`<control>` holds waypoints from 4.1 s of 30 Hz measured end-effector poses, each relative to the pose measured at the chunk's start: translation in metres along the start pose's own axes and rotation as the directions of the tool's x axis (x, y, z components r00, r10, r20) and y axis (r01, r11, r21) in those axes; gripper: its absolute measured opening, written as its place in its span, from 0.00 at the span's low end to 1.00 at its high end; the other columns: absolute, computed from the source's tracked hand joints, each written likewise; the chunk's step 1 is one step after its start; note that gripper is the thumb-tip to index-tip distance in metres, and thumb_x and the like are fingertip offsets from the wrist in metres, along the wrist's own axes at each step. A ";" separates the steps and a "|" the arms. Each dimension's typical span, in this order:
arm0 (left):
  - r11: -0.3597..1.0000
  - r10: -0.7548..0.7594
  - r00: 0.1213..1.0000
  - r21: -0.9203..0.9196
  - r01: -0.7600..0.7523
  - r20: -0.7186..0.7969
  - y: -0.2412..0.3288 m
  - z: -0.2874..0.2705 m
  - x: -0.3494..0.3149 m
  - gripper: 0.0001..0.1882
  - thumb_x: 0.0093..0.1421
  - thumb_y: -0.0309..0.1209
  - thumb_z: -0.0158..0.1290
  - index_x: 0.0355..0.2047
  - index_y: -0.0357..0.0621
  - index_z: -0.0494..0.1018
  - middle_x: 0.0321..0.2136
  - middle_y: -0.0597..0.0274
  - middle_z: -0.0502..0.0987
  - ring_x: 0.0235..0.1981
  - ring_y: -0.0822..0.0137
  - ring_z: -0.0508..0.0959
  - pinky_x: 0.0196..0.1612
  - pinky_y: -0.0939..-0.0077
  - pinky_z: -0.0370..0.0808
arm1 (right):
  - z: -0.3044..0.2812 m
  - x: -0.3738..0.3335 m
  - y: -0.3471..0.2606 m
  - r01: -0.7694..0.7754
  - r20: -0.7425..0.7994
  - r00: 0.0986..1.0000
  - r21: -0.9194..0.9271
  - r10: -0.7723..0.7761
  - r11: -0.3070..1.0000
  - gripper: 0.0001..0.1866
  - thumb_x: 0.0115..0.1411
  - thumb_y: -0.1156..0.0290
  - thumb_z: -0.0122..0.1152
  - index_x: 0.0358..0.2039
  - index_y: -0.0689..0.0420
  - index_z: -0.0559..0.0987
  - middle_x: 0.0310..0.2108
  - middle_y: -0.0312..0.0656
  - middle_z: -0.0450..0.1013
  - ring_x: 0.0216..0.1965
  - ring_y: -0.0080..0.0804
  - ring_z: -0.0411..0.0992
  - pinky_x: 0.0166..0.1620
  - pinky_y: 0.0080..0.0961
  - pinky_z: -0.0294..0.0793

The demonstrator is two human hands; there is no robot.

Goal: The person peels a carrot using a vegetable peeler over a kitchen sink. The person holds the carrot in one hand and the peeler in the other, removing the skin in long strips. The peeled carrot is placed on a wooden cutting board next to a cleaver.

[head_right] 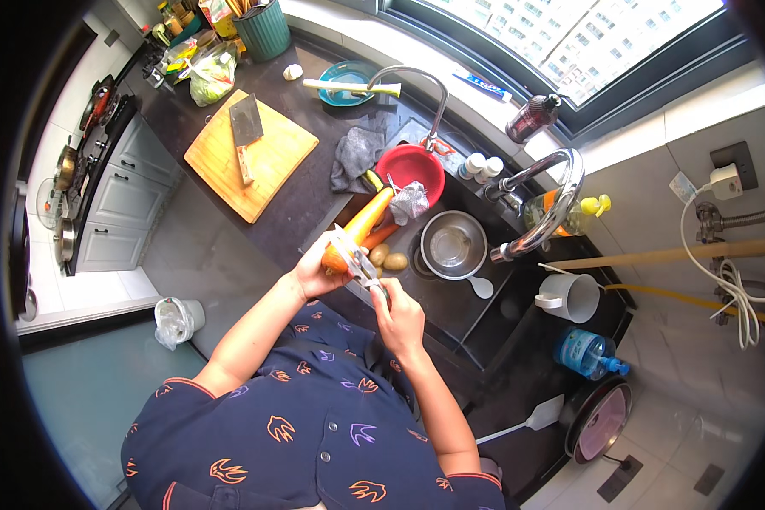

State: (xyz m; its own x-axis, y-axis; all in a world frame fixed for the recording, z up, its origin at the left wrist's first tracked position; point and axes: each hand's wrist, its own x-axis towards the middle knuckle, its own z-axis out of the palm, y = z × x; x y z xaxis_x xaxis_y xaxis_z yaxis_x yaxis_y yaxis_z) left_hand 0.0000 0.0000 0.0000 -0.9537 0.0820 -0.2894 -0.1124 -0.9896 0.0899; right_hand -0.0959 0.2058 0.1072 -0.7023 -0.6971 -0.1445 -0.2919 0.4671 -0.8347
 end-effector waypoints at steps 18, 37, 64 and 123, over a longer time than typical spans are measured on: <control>0.995 0.088 0.995 -0.038 -0.090 -0.053 -0.006 0.052 -0.016 0.28 0.71 0.55 0.43 0.59 0.47 0.67 0.40 0.60 0.77 0.37 0.68 0.80 0.44 0.69 0.79 | 0.019 0.003 -0.012 0.211 0.044 0.977 -0.130 -0.207 0.969 0.11 0.65 0.61 0.62 0.38 0.54 0.79 0.29 0.45 0.78 0.30 0.43 0.78 0.32 0.34 0.76; 0.985 0.171 0.966 0.000 -0.174 -0.192 -0.020 0.042 -0.023 0.30 0.68 0.58 0.47 0.57 0.47 0.71 0.44 0.59 0.80 0.42 0.65 0.81 0.46 0.67 0.80 | 0.025 0.001 -0.014 0.290 0.030 0.957 -0.167 -0.290 0.942 0.09 0.65 0.63 0.63 0.39 0.54 0.79 0.26 0.45 0.76 0.27 0.42 0.77 0.32 0.33 0.74; 0.971 0.169 0.920 -0.102 -0.218 -0.354 -0.026 0.054 -0.072 0.28 0.69 0.57 0.47 0.51 0.44 0.75 0.36 0.56 0.81 0.31 0.66 0.81 0.31 0.75 0.80 | 0.045 -0.020 -0.013 0.123 0.073 0.989 0.110 -0.131 0.986 0.11 0.67 0.62 0.61 0.39 0.56 0.79 0.23 0.46 0.74 0.23 0.35 0.74 0.30 0.30 0.72; 0.993 0.059 0.910 0.114 -0.014 -0.410 0.208 0.008 -0.182 0.23 0.70 0.47 0.45 0.50 0.40 0.72 0.35 0.57 0.77 0.25 0.68 0.72 0.28 0.78 0.70 | 0.230 0.139 -0.067 -0.205 -0.083 0.976 -0.025 0.202 0.979 0.23 0.69 0.45 0.53 0.32 0.55 0.75 0.19 0.50 0.71 0.25 0.48 0.76 0.32 0.42 0.71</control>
State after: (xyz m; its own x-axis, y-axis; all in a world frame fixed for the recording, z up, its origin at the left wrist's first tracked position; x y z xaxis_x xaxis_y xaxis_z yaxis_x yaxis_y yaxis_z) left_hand 0.1476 -0.2200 0.0785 -0.7602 -0.0326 -0.6488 -0.1305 -0.9707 0.2016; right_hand -0.0250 -0.0475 0.0206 -0.7982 -0.5408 -0.2654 -0.1579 0.6130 -0.7741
